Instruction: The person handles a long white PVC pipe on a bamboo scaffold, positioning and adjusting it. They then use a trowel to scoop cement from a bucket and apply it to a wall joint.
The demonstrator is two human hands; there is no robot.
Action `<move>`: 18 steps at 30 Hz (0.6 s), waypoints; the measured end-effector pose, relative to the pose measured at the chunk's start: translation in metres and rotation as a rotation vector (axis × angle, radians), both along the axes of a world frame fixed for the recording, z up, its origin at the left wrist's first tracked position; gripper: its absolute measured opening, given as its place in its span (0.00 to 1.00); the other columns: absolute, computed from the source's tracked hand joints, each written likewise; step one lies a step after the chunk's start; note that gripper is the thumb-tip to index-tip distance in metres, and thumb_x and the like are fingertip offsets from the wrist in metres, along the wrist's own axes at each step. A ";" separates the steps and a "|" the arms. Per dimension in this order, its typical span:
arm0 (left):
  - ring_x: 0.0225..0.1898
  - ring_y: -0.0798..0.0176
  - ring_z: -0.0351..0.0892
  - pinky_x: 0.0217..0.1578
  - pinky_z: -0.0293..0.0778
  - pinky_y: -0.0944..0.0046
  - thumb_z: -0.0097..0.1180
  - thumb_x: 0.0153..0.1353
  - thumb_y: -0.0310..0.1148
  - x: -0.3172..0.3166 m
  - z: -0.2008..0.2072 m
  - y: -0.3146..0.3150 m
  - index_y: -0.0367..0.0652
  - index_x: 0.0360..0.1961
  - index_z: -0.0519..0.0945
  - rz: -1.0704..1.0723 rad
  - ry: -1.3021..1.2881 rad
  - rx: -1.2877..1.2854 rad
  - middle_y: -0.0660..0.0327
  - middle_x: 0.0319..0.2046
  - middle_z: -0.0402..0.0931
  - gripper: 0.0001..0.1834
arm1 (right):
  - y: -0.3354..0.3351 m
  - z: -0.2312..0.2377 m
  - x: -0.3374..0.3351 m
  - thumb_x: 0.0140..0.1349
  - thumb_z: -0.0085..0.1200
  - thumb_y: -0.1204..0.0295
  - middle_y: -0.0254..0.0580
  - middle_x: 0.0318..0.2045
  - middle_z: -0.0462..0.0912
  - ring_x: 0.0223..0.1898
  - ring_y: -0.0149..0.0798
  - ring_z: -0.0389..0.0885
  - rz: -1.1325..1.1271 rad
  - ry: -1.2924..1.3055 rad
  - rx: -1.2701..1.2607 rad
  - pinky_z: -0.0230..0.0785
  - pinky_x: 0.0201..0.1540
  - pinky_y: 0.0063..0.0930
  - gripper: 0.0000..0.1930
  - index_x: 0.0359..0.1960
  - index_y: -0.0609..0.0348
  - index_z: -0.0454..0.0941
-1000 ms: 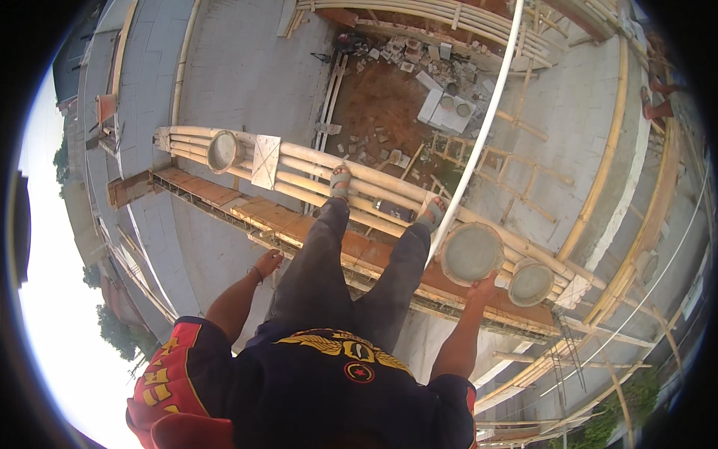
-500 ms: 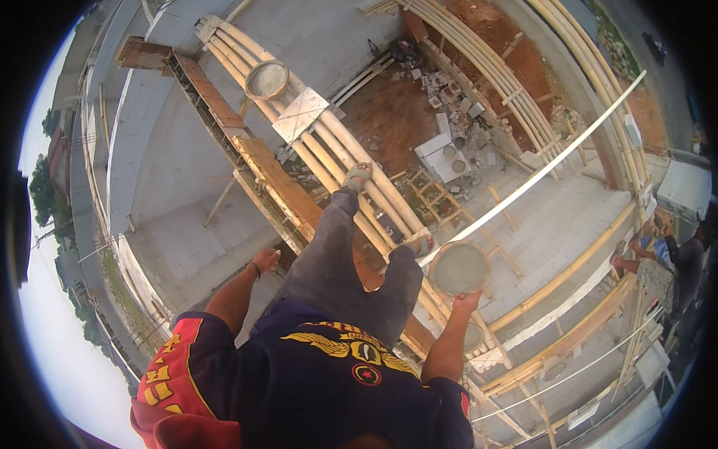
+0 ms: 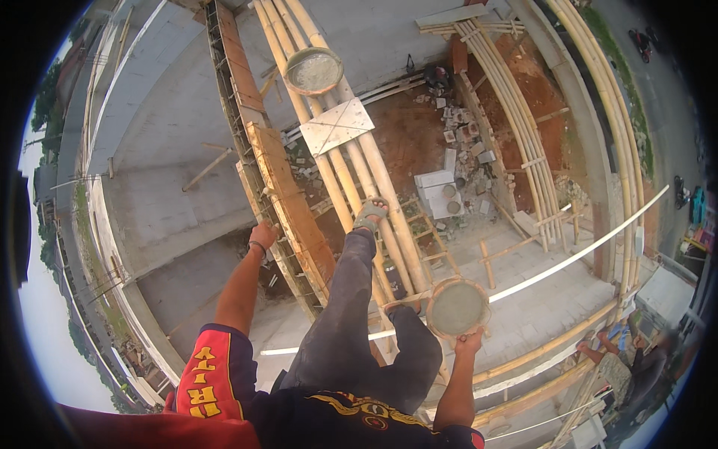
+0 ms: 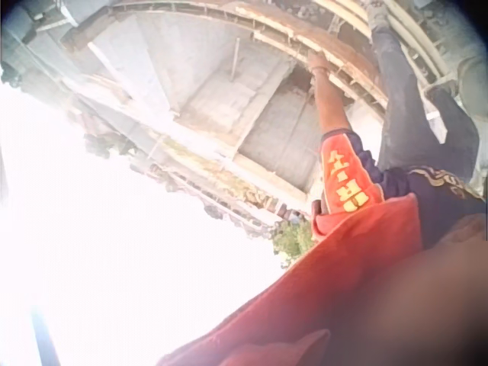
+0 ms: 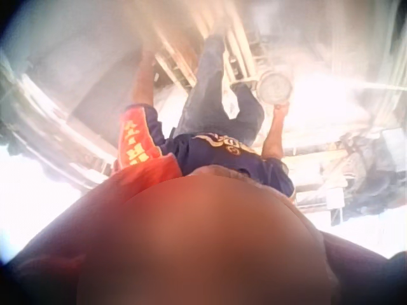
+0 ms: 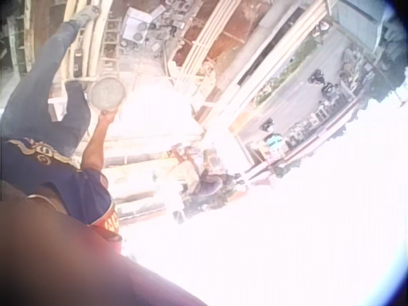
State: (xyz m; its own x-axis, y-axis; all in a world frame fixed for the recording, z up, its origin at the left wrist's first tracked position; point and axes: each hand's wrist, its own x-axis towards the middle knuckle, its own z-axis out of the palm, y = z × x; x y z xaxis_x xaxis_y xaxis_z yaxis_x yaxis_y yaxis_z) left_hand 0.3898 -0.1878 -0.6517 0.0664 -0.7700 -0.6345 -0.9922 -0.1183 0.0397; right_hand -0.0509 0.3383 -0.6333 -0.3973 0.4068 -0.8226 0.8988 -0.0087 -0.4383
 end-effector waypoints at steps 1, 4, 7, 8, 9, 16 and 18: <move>0.49 0.37 0.77 0.50 0.73 0.45 0.56 0.58 0.47 0.000 -0.016 -0.020 0.44 0.56 0.73 0.024 -0.041 -0.031 0.40 0.45 0.79 0.28 | -0.012 -0.008 -0.001 0.67 0.49 0.50 0.30 0.15 0.56 0.13 0.30 0.54 0.007 -0.012 0.035 0.56 0.23 0.28 0.20 0.34 0.55 0.67; 0.52 0.43 0.77 0.50 0.73 0.43 0.54 0.60 0.45 0.002 -0.068 -0.073 0.49 0.56 0.71 0.021 -0.181 -0.043 0.48 0.51 0.76 0.25 | -0.050 -0.036 0.001 0.68 0.48 0.47 0.29 0.15 0.54 0.14 0.30 0.54 0.082 -0.055 0.051 0.56 0.23 0.28 0.21 0.36 0.55 0.66; 0.55 0.44 0.75 0.50 0.73 0.42 0.54 0.61 0.44 0.009 -0.114 -0.107 0.51 0.58 0.69 -0.032 -0.255 -0.163 0.51 0.53 0.72 0.25 | -0.085 -0.061 0.002 0.68 0.47 0.47 0.28 0.15 0.53 0.14 0.29 0.55 0.165 -0.050 -0.011 0.57 0.23 0.28 0.21 0.35 0.53 0.65; 0.56 0.44 0.74 0.50 0.73 0.42 0.54 0.61 0.43 0.010 -0.130 -0.114 0.51 0.58 0.70 -0.054 -0.282 -0.182 0.51 0.54 0.71 0.24 | -0.096 -0.068 0.001 0.69 0.46 0.48 0.27 0.16 0.53 0.15 0.29 0.55 0.180 -0.050 -0.021 0.57 0.23 0.28 0.21 0.35 0.53 0.65; 0.57 0.44 0.73 0.51 0.73 0.42 0.53 0.61 0.43 0.012 -0.145 -0.119 0.51 0.58 0.71 -0.080 -0.307 -0.197 0.51 0.55 0.70 0.23 | -0.106 -0.074 0.001 0.69 0.46 0.48 0.27 0.16 0.53 0.15 0.29 0.55 0.215 -0.053 -0.054 0.57 0.23 0.28 0.21 0.35 0.53 0.64; 0.52 0.51 0.78 0.49 0.77 0.56 0.47 0.66 0.34 0.043 -0.239 -0.135 0.41 0.47 0.79 -0.134 -0.415 -0.030 0.51 0.50 0.75 0.14 | -0.163 -0.095 0.003 0.69 0.48 0.48 0.26 0.14 0.50 0.15 0.30 0.54 0.329 -0.032 -0.068 0.59 0.24 0.30 0.24 0.21 0.46 0.56; 0.51 0.52 0.79 0.47 0.78 0.57 0.46 0.66 0.32 0.055 -0.253 -0.133 0.41 0.47 0.79 -0.130 -0.416 -0.057 0.51 0.49 0.76 0.13 | -0.174 -0.095 0.002 0.68 0.48 0.47 0.26 0.14 0.49 0.15 0.31 0.54 0.355 -0.024 -0.048 0.59 0.24 0.30 0.25 0.20 0.45 0.54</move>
